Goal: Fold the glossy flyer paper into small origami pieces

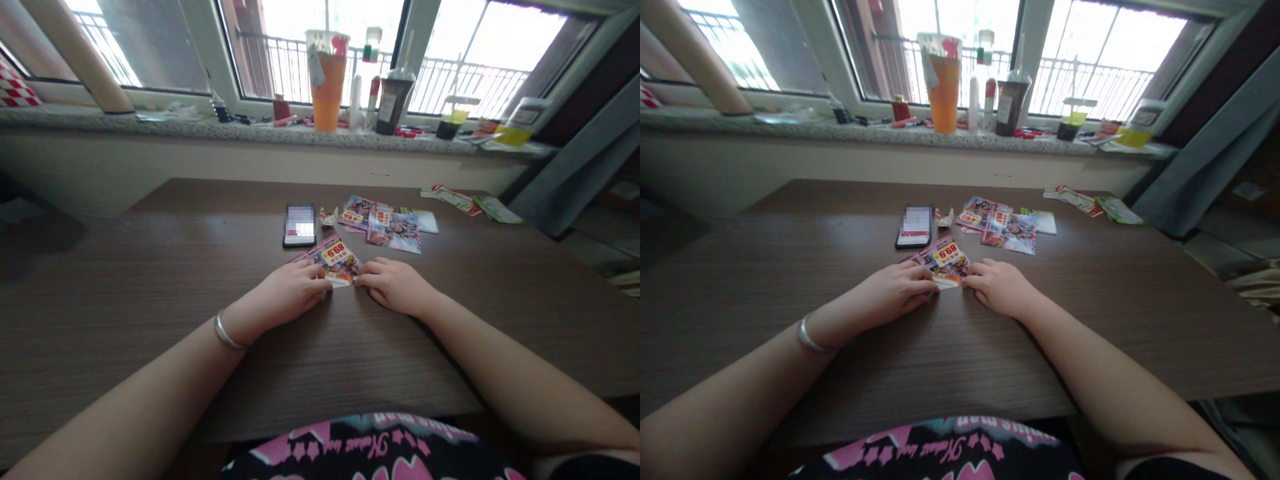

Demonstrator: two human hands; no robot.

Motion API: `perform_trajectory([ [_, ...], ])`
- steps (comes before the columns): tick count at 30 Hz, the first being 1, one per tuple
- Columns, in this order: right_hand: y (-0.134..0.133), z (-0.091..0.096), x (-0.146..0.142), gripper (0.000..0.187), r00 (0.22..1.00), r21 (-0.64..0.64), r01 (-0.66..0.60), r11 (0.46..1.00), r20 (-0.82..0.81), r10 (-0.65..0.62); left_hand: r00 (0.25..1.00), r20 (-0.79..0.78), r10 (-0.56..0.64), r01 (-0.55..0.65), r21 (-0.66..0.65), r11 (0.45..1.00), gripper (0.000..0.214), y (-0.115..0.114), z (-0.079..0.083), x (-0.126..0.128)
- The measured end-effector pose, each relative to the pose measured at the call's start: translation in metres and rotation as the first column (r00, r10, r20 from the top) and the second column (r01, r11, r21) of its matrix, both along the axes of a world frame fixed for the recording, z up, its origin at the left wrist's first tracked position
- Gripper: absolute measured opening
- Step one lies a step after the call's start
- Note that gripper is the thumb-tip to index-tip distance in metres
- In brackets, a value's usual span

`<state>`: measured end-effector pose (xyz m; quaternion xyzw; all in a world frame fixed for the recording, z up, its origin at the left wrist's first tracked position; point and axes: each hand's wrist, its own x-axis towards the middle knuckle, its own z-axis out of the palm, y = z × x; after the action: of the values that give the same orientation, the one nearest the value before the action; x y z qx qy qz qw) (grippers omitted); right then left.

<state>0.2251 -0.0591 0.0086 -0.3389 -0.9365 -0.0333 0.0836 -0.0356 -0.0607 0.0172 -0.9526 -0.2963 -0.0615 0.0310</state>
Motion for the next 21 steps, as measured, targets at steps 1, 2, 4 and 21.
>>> perform_trajectory([
  [1,0.0,0.0,0.002,0.028,1.0,-0.005,0.01,1.0,0.004,-0.01,1.0,-0.018,-0.005,0.004,-0.03,1.0,0.023,0.0,0.002,-0.002],
  [2,0.001,0.0,0.005,0.028,1.0,-0.011,0.025,1.0,0.008,-0.025,1.0,-0.021,0.0,-0.001,-0.053,0.999,0.022,0.0,0.003,-0.004],
  [4,0.002,0.0,0.011,0.027,0.998,-0.028,0.059,0.998,0.014,-0.058,1.0,-0.015,0.0,-0.002,-0.099,0.995,0.021,0.001,0.006,-0.007],
  [21,0.011,-0.006,0.033,0.024,0.989,-0.071,0.149,0.986,-0.008,-0.15,0.995,0.096,-0.008,0.042,-0.358,0.933,0.016,0.026,-0.002,-0.033],
])
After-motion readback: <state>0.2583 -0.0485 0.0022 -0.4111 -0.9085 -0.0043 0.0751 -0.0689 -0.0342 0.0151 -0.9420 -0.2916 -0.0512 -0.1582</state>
